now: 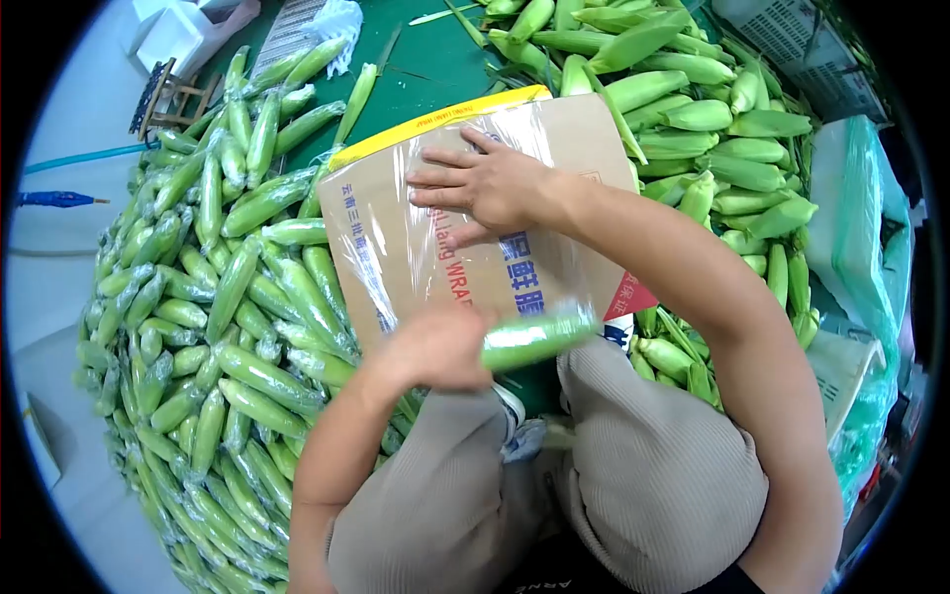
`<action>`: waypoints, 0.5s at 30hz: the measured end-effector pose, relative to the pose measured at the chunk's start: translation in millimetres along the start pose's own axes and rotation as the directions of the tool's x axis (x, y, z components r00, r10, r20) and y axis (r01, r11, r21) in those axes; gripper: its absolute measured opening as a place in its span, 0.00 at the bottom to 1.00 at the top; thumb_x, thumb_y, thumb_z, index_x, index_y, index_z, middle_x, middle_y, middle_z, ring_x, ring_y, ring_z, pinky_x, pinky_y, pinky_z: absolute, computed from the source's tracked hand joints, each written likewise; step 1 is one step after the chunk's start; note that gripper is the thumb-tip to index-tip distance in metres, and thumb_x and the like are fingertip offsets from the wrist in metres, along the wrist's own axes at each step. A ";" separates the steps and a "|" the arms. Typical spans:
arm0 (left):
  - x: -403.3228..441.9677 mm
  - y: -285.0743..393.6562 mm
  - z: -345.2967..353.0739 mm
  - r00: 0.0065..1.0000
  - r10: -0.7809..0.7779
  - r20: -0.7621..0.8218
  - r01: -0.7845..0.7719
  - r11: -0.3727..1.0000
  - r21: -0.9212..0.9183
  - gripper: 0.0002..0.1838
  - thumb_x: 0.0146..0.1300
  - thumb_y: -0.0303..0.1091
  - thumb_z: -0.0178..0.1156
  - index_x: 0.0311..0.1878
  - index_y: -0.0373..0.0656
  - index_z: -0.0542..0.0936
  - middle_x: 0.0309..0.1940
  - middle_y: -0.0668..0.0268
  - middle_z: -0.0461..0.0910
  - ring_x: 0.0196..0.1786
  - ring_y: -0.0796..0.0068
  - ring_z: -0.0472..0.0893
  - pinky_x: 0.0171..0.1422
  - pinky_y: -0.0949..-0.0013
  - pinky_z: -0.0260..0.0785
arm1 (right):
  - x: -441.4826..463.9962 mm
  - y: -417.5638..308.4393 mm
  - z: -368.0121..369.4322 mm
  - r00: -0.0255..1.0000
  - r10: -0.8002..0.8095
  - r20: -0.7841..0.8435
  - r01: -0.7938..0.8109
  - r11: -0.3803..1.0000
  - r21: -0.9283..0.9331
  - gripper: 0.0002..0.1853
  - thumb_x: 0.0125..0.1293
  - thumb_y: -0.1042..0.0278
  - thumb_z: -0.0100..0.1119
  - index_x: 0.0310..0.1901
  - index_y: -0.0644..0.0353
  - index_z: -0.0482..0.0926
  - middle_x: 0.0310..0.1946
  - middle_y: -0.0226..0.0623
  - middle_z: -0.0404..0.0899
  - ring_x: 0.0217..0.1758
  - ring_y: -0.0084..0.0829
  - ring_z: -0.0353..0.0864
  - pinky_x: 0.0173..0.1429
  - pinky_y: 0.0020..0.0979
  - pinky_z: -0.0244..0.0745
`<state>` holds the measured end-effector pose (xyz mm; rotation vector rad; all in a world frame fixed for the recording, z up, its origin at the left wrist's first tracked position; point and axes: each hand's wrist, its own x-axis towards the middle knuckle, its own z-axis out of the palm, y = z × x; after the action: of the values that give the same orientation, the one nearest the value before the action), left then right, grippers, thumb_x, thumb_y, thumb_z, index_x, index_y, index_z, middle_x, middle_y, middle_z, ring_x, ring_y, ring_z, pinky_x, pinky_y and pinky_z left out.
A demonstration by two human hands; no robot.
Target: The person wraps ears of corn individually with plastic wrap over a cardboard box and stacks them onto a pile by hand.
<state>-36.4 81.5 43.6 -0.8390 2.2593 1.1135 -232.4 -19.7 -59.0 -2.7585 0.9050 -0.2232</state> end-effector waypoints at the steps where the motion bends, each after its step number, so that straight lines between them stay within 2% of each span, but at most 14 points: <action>1: 1.4 0.1 20.3 0.974 0.093 0.207 -0.060 0.985 -0.159 0.26 0.50 0.41 0.75 0.52 0.44 0.83 0.39 0.50 0.87 0.46 0.44 0.87 0.54 0.49 0.79 | 0.3 -0.9 -1.7 1.000 0.006 0.001 -0.006 1.000 0.026 0.44 0.73 0.25 0.50 0.83 0.42 0.64 0.87 0.29 0.55 0.91 0.36 0.47 0.90 0.59 0.35; 2: 3.2 -1.3 54.5 0.915 0.266 0.304 -0.192 0.948 -0.254 0.27 0.51 0.39 0.75 0.55 0.44 0.81 0.45 0.50 0.87 0.50 0.48 0.86 0.56 0.53 0.78 | -0.9 -2.2 -2.4 1.000 0.010 0.003 -0.010 0.999 0.053 0.44 0.73 0.27 0.53 0.82 0.44 0.65 0.87 0.31 0.56 0.91 0.36 0.49 0.90 0.57 0.36; 3: -3.4 8.3 72.1 0.876 0.318 0.363 -0.110 0.864 -0.491 0.30 0.51 0.38 0.76 0.58 0.44 0.80 0.47 0.51 0.87 0.53 0.49 0.85 0.59 0.55 0.76 | -4.4 -6.0 -1.5 0.998 -0.037 -0.052 0.032 0.995 -0.093 0.42 0.72 0.30 0.56 0.80 0.47 0.67 0.85 0.35 0.59 0.88 0.38 0.54 0.89 0.55 0.42; 4: 1.9 2.4 81.4 0.856 0.288 0.429 -0.015 0.845 -0.535 0.32 0.51 0.37 0.77 0.61 0.44 0.79 0.51 0.54 0.86 0.56 0.50 0.85 0.60 0.56 0.76 | -9.0 -14.7 -1.5 0.990 -0.086 -0.108 0.059 0.971 -0.233 0.41 0.71 0.33 0.59 0.78 0.50 0.70 0.83 0.39 0.62 0.86 0.39 0.58 0.88 0.53 0.48; 5: 1.5 -6.0 88.2 0.883 0.326 0.338 -0.091 0.825 -0.558 0.33 0.51 0.36 0.78 0.62 0.43 0.78 0.55 0.54 0.84 0.59 0.53 0.84 0.63 0.56 0.75 | -16.6 -27.6 0.1 0.978 -0.128 -0.165 0.059 0.928 -0.367 0.40 0.70 0.37 0.63 0.75 0.54 0.72 0.81 0.43 0.65 0.84 0.40 0.63 0.87 0.51 0.54; 6: -0.6 -14.8 93.9 0.900 0.362 0.242 -0.168 0.801 -0.574 0.35 0.52 0.35 0.78 0.63 0.41 0.77 0.59 0.55 0.83 0.61 0.55 0.83 0.65 0.57 0.75 | -41.1 -60.8 -20.5 0.997 -0.065 -0.034 0.069 0.985 0.158 0.40 0.65 0.44 0.71 0.73 0.60 0.73 0.76 0.50 0.69 0.76 0.48 0.72 0.78 0.48 0.69; 7: -2.5 -19.3 100.4 0.903 0.369 0.221 -0.162 0.767 -0.621 0.36 0.52 0.35 0.79 0.65 0.41 0.76 0.62 0.54 0.81 0.63 0.56 0.82 0.66 0.58 0.75 | -71.5 -93.8 -36.3 0.992 -0.075 -0.105 0.115 0.883 0.454 0.43 0.63 0.41 0.73 0.72 0.60 0.72 0.73 0.54 0.71 0.68 0.54 0.77 0.71 0.48 0.74; 8: -7.4 -21.8 105.7 0.917 0.353 0.183 -0.146 0.727 -0.672 0.38 0.52 0.35 0.79 0.67 0.40 0.75 0.65 0.54 0.79 0.64 0.58 0.81 0.68 0.59 0.74 | -95.2 -123.2 -46.5 0.946 -0.055 0.319 -0.189 0.708 0.680 0.48 0.61 0.37 0.74 0.74 0.60 0.69 0.69 0.57 0.74 0.67 0.58 0.78 0.69 0.51 0.74; 9: -16.6 -31.2 104.7 0.943 0.304 0.136 -0.127 0.705 -0.698 0.40 0.52 0.34 0.79 0.69 0.39 0.74 0.67 0.54 0.77 0.65 0.59 0.81 0.70 0.60 0.73 | -114.7 -136.0 -48.0 0.913 -0.189 0.362 -0.149 0.672 0.726 0.51 0.61 0.33 0.73 0.75 0.61 0.67 0.63 0.59 0.78 0.63 0.60 0.80 0.64 0.52 0.77; 10: -20.9 -46.3 115.0 0.918 0.396 -0.017 -0.317 0.709 -0.630 0.44 0.54 0.33 0.80 0.75 0.39 0.71 0.70 0.55 0.77 0.67 0.64 0.80 0.74 0.63 0.71 | -123.0 -143.6 -41.1 0.626 -0.274 0.730 -0.461 0.624 0.630 0.50 0.63 0.31 0.72 0.74 0.61 0.68 0.57 0.59 0.82 0.59 0.59 0.83 0.60 0.51 0.79; 11: -35.7 -51.0 114.7 0.952 0.305 0.006 -0.171 0.549 -0.818 0.44 0.56 0.32 0.79 0.76 0.39 0.70 0.72 0.56 0.76 0.68 0.67 0.79 0.75 0.64 0.70 | -145.0 -144.1 -0.7 0.632 -0.256 0.731 -0.532 0.544 0.650 0.46 0.64 0.32 0.72 0.72 0.59 0.71 0.54 0.60 0.83 0.56 0.57 0.85 0.57 0.50 0.81; 12: -48.9 -57.9 112.6 0.974 0.227 0.022 -0.055 0.327 -0.943 0.44 0.58 0.31 0.79 0.78 0.40 0.69 0.74 0.57 0.75 0.69 0.69 0.79 0.76 0.64 0.69 | -164.1 -149.0 26.8 0.728 -0.173 0.664 -0.480 0.562 0.673 0.42 0.63 0.39 0.77 0.69 0.59 0.73 0.53 0.57 0.84 0.56 0.50 0.87 0.58 0.47 0.80; 14: -69.0 -75.6 116.6 0.984 0.085 -0.159 -0.180 0.443 -0.878 0.45 0.61 0.29 0.77 0.80 0.40 0.67 0.75 0.58 0.74 0.70 0.72 0.77 0.77 0.63 0.69 | -162.7 -154.9 19.6 0.737 -0.064 0.673 -0.640 0.255 0.725 0.41 0.60 0.51 0.83 0.69 0.61 0.74 0.56 0.52 0.83 0.60 0.42 0.85 0.64 0.42 0.78; 15: -82.3 -75.8 111.9 0.973 -0.081 -0.218 -0.173 0.373 -0.912 0.48 0.63 0.28 0.75 0.83 0.42 0.60 0.73 0.56 0.75 0.71 0.66 0.78 0.78 0.59 0.69 | -147.1 -152.5 9.7 0.791 0.008 0.612 -0.590 0.270 0.760 0.41 0.59 0.55 0.83 0.69 0.61 0.73 0.57 0.50 0.82 0.62 0.41 0.83 0.67 0.40 0.76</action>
<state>90.7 162.4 -4.7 -1.3555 1.6092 2.5419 -261.6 189.5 -39.0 -1.3351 0.7673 0.0651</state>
